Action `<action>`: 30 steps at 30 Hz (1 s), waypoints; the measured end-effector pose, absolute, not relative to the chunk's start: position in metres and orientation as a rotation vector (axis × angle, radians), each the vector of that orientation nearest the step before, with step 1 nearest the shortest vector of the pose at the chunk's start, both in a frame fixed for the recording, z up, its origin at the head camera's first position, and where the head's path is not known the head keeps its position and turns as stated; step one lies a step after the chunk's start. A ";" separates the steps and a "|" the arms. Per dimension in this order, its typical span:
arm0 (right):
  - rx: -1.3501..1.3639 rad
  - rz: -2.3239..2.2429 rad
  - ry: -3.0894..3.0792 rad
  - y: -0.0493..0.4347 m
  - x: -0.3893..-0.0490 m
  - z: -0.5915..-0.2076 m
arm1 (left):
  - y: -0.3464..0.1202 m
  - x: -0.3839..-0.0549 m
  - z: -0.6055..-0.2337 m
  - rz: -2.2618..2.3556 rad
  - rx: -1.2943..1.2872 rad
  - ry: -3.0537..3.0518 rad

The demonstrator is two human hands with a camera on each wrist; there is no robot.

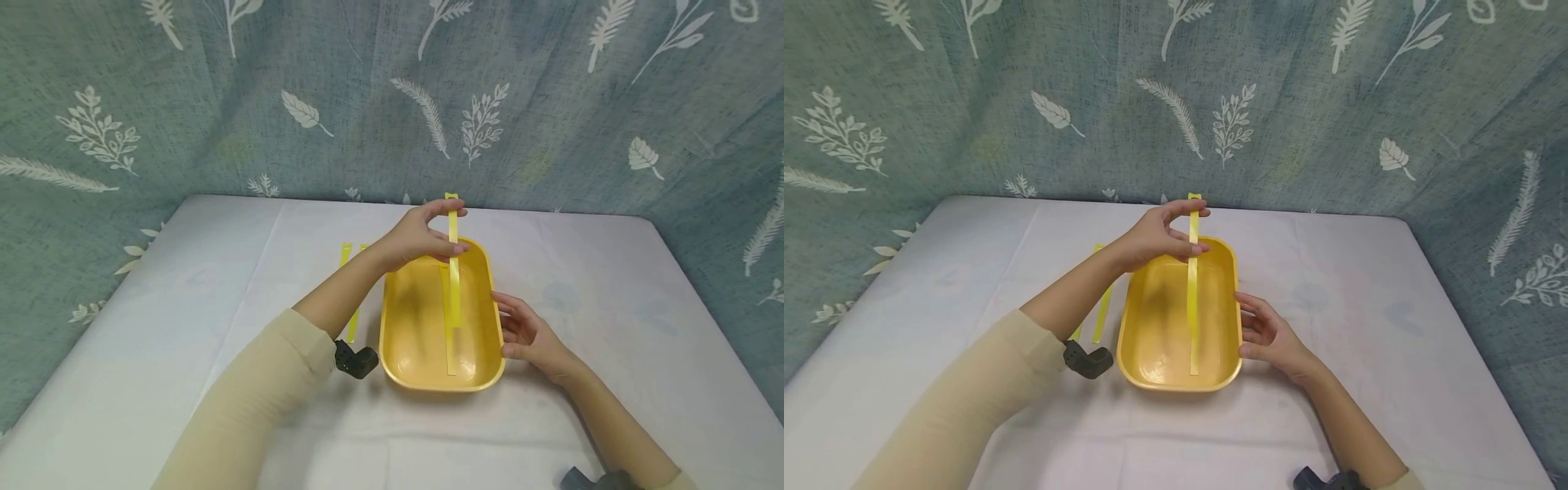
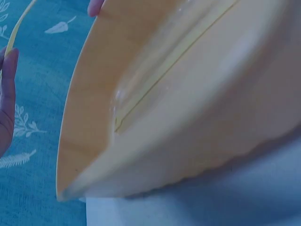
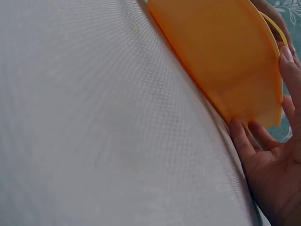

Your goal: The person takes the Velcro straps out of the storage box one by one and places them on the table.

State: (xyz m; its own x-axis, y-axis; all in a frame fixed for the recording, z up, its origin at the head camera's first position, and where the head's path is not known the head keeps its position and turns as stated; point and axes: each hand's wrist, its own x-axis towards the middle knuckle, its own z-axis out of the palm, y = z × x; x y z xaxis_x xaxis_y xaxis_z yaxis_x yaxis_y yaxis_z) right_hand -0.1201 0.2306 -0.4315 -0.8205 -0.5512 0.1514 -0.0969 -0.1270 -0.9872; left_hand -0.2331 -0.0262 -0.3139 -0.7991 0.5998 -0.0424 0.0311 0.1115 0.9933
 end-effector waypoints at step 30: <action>-0.784 -2.048 1.778 0.231 -0.121 -0.433 | -0.149 -0.225 -0.335 1.700 0.582 2.068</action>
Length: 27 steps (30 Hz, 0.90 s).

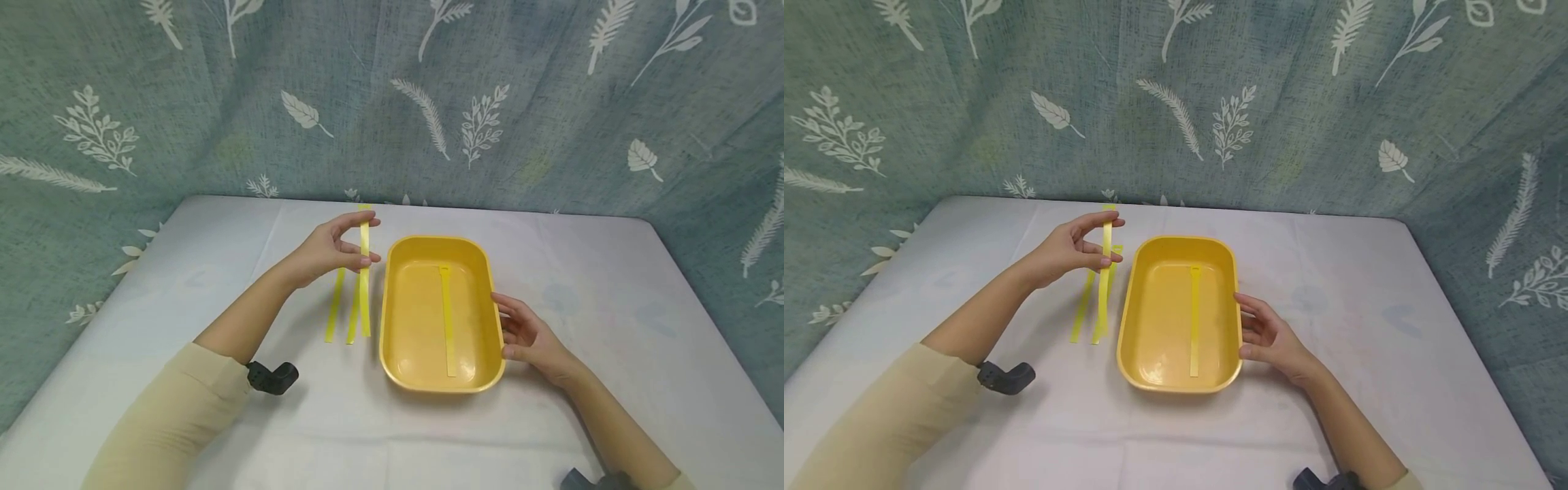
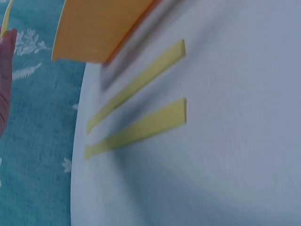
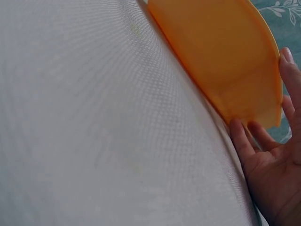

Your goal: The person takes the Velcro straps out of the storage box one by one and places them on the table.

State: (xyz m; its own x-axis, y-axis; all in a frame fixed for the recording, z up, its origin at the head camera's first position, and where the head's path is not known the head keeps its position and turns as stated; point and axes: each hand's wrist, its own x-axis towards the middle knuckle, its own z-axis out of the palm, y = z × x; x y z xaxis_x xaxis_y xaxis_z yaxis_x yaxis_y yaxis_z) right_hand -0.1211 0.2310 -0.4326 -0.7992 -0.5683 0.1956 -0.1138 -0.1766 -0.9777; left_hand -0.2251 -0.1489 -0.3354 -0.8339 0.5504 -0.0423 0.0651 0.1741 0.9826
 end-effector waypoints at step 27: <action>-0.749 -2.040 1.806 0.231 -0.120 -0.431 | -0.236 -0.218 -0.353 1.485 0.435 2.200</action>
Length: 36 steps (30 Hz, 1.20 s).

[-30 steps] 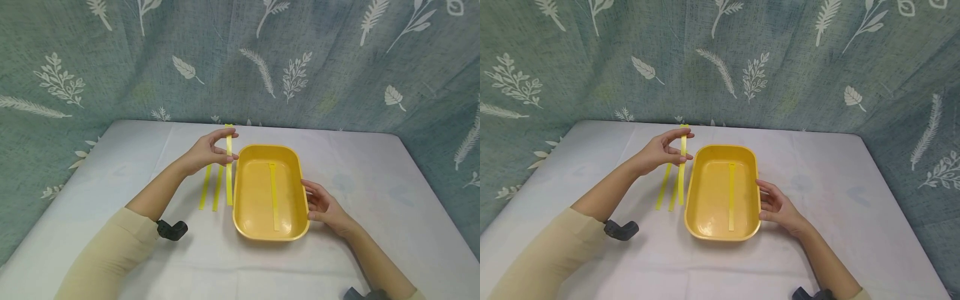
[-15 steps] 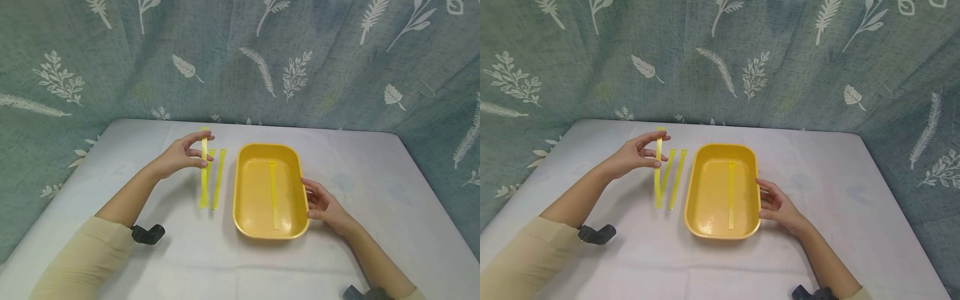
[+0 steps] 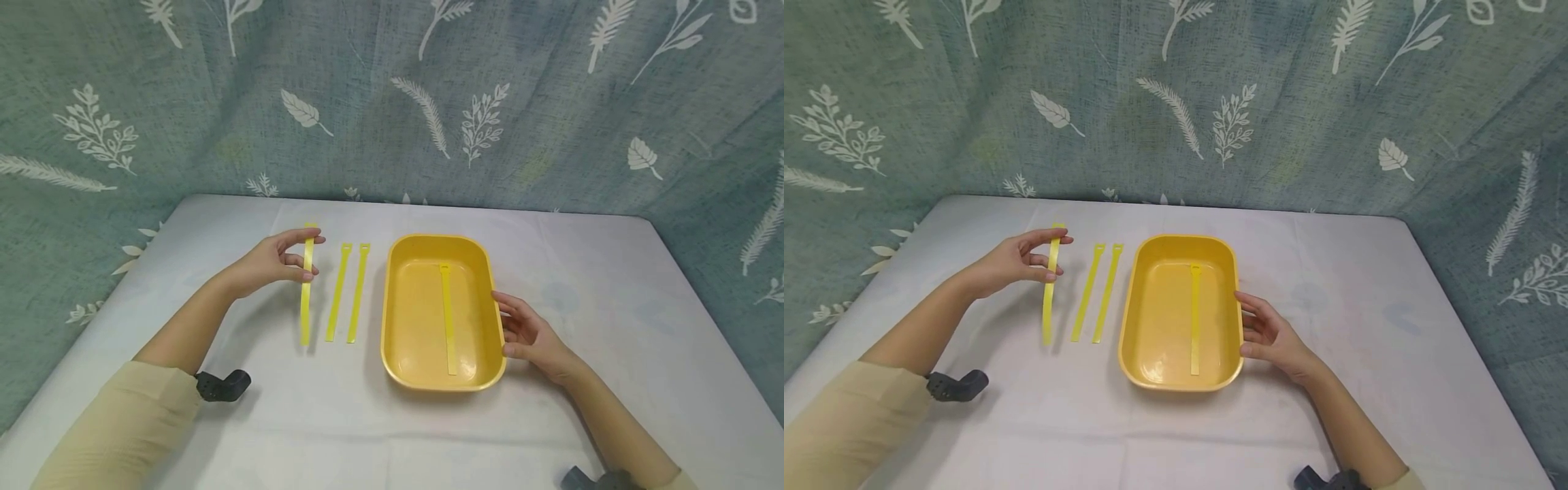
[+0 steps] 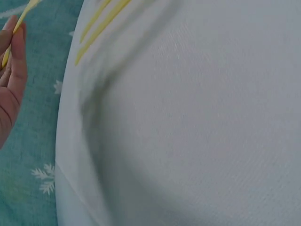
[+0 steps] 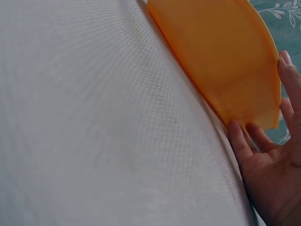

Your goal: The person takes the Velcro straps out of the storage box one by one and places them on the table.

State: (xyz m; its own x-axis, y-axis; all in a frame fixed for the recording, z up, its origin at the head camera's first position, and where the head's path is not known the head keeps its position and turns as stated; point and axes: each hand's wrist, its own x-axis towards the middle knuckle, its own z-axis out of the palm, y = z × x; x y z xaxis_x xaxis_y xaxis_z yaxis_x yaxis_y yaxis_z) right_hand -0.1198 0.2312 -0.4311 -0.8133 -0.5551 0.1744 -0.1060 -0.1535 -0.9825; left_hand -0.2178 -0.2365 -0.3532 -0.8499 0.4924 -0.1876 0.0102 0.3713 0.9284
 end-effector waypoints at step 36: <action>-0.747 -2.039 1.797 0.232 -0.120 -0.431 | -0.230 -0.240 -0.398 0.997 0.561 2.588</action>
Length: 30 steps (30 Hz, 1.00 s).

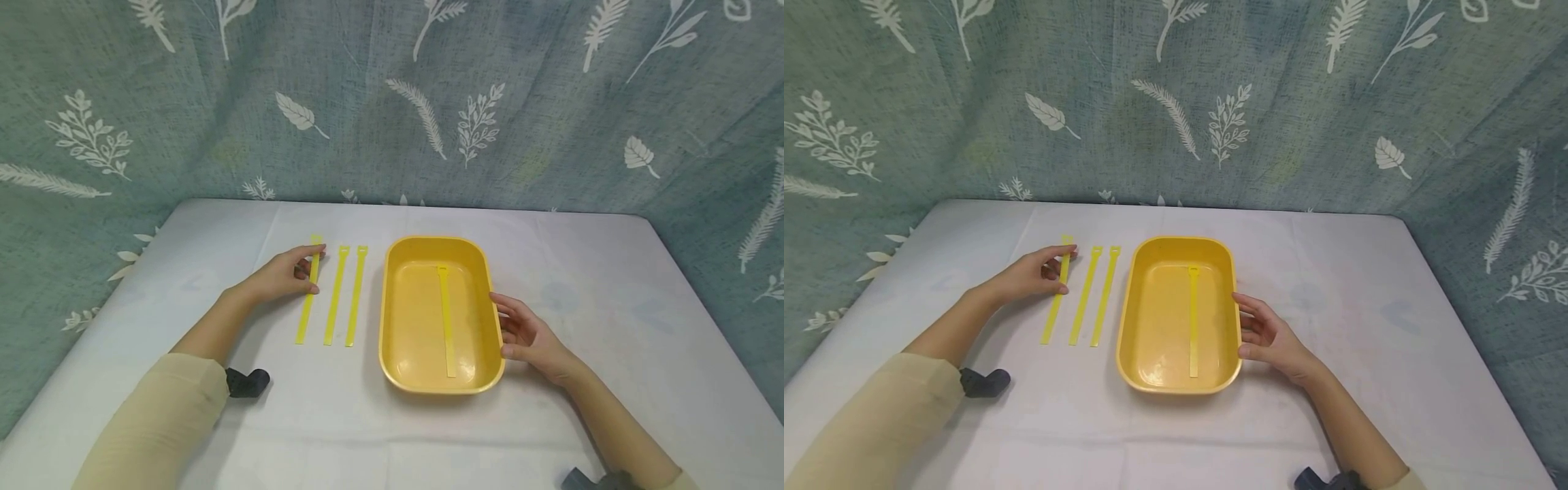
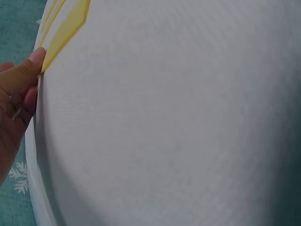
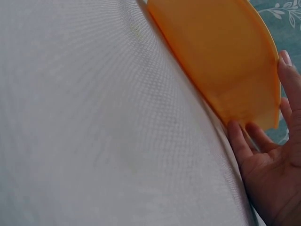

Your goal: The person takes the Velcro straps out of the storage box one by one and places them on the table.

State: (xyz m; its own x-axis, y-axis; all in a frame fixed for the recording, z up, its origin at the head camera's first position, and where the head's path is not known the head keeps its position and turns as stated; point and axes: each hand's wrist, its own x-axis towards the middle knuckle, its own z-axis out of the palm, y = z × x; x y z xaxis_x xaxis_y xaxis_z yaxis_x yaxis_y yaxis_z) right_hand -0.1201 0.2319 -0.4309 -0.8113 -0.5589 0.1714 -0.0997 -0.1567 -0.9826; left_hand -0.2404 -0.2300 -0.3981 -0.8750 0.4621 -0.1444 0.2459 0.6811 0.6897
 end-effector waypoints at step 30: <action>-0.727 -2.024 1.837 0.232 -0.119 -0.432 | -0.235 -0.242 -0.407 0.942 0.509 2.655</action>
